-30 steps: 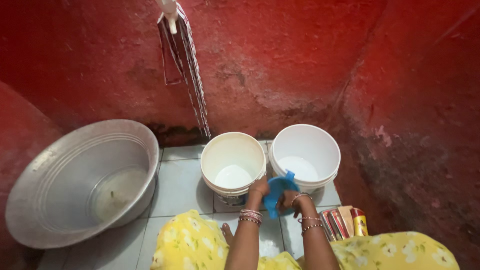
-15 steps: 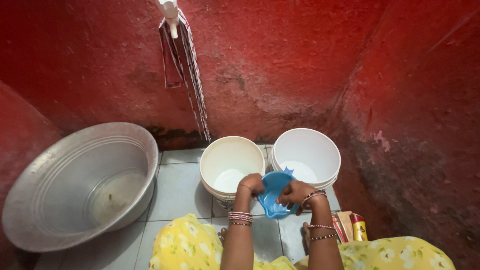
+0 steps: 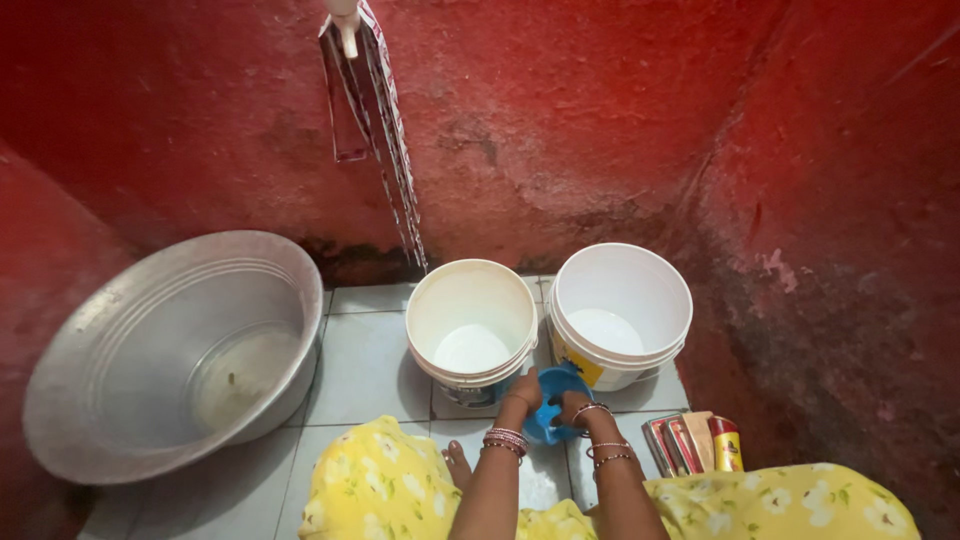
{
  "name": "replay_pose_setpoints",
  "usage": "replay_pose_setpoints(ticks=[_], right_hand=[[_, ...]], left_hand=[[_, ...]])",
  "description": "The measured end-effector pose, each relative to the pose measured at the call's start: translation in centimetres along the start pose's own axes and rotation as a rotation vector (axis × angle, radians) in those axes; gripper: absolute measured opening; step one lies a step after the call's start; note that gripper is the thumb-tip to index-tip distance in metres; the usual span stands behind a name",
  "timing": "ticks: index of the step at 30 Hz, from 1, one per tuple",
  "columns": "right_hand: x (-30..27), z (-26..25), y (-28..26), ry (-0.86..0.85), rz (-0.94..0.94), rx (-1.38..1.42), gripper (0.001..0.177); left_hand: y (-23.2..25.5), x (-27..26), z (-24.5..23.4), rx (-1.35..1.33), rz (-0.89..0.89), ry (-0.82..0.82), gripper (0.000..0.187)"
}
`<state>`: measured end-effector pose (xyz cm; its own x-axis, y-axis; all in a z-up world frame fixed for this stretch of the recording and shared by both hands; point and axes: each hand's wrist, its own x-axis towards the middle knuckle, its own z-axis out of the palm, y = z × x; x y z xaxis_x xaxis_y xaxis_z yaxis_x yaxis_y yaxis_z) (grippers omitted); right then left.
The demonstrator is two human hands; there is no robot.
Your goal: The person scoops water from a white bucket using a blue plastic scoop and pours it into a second white bucket. The person repeats this scooping and pouring action multiple times to transfer water between the two containers.
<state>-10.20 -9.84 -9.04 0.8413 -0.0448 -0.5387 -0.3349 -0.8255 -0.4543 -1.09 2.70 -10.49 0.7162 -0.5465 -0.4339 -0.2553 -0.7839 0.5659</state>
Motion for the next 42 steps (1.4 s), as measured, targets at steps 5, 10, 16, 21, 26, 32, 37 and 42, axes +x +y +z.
replay_pose_setpoints(ticks=[5,10,16,21,26,32,37,42], right_hand=[[0.0,0.7,0.0,0.065,0.034,0.072,0.057],[0.3,-0.1,0.1,0.385,0.239,0.091,0.035],[-0.2,0.2,1.4,0.585,0.602,0.162,0.033],[-0.7,-0.3,1.2,0.162,0.485,0.005,0.052],[-5.3,-9.2,-3.7,0.226,0.257,0.228,0.046],[-13.0,-17.3,-12.4,0.656,-0.055,0.407,0.039],[-4.5,-15.3,-14.0,0.780,-0.222,0.748,0.043],[4.6,-10.0,-12.7,0.696,-0.050,0.677,0.044]], left_hand=[[-0.6,-0.6,0.9,0.063,-0.015,0.032,0.052],[0.7,1.1,-0.5,0.186,0.084,0.051,0.038],[3.0,0.7,-5.6,-0.013,0.166,0.158,0.037],[3.8,-2.3,-9.7,-0.372,0.261,0.468,0.034],[0.4,-1.9,-12.3,-0.349,0.002,0.562,0.024],[-2.3,-3.2,-15.5,-0.516,-0.007,0.709,0.026],[-3.2,-1.9,-14.6,-0.842,0.122,0.912,0.027],[-6.2,1.7,-11.0,-1.020,-0.093,0.971,0.048]])
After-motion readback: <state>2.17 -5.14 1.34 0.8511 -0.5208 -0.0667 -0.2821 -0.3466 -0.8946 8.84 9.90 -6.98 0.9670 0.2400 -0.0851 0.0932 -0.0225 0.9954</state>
